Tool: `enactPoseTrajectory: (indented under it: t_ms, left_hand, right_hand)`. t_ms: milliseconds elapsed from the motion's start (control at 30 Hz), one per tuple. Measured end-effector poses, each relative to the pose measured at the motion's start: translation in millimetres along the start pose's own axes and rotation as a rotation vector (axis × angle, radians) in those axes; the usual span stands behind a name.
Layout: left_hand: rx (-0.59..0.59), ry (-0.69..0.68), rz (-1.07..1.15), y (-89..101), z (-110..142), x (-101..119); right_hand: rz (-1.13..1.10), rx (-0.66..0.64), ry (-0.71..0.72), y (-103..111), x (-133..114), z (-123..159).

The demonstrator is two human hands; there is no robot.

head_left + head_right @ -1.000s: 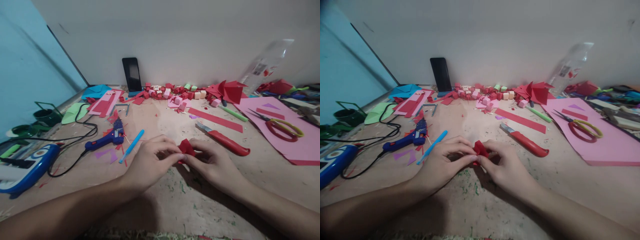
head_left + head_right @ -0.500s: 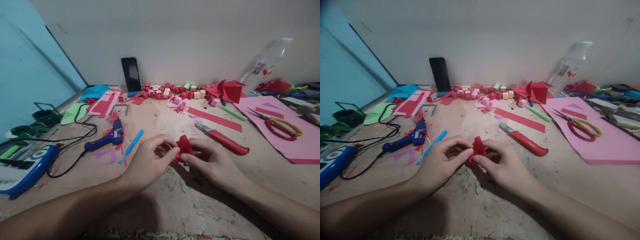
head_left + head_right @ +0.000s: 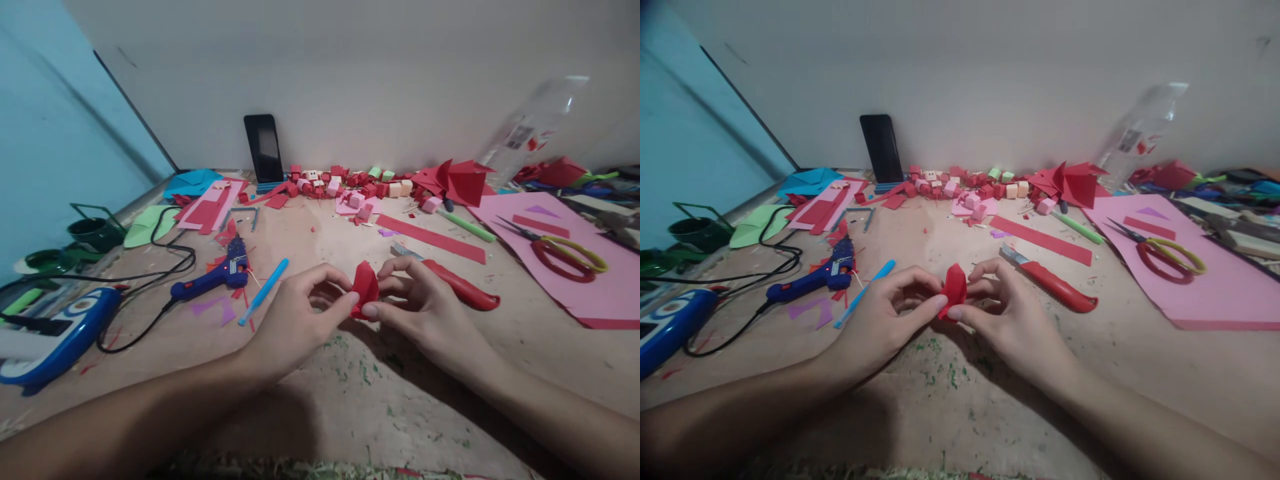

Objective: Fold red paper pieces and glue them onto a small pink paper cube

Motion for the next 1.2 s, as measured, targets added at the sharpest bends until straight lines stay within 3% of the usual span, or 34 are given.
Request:
enactPoseTrajectory:
  t_ms: [167, 433, 933, 1200]
  left_hand:
    - [0.009, -0.015, 0.007, 0.3, 1, 0]
    - [-0.003, -0.071, -0.055, -1.5, 4, 1]
    - [-0.039, -0.134, -0.112, -4.5, 7, 6]
    - [-0.011, -0.083, -0.069, -2.3, 6, 1]
  right_hand:
    - [0.220, 0.029, 0.095, 0, -10, -2]
    - [0.237, 0.012, 0.207, 0, -13, 0]
    - [0.281, -0.003, 0.205, 0, -14, 0]
    - [0.314, -0.001, 0.172, -3, -16, 0]
Point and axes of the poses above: each hand's wrist, its own z-axis away from the middle knuckle, its own y-axis out of the back of the hand, x = y × z, the point moved 5 cm from there along -z, towards the middle knuckle, and after that the axes turned 12 degrees about y, right-handed, at the moved point
